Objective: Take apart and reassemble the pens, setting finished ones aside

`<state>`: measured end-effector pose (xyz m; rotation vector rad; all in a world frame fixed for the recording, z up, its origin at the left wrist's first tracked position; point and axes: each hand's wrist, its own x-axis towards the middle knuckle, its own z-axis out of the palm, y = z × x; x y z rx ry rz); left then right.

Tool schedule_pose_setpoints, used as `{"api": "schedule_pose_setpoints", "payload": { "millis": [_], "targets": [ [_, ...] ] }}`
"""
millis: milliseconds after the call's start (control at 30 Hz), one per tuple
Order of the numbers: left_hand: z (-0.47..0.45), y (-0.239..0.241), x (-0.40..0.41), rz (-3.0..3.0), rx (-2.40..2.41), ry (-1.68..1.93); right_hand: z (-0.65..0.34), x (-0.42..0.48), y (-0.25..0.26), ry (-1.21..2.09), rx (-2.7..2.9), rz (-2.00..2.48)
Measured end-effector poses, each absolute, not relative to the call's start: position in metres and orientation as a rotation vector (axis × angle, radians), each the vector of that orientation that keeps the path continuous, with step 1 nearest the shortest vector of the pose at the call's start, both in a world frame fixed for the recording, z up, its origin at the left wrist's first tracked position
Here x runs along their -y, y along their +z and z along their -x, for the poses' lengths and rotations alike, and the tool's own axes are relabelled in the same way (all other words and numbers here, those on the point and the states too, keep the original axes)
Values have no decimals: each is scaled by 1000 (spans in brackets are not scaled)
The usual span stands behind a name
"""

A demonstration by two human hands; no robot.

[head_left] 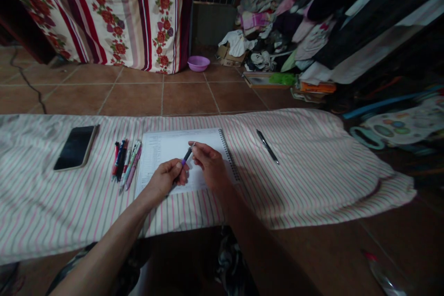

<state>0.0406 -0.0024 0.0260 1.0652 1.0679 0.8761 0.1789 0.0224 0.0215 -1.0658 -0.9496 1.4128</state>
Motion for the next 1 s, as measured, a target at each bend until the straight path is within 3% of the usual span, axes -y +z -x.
{"api": "schedule_pose_setpoints", "payload": {
  "millis": [1000],
  "targets": [
    [-42, 19, 0, -1090, -1210, 943, -178, -25, 13, 1352, 925, 1155]
  ]
}}
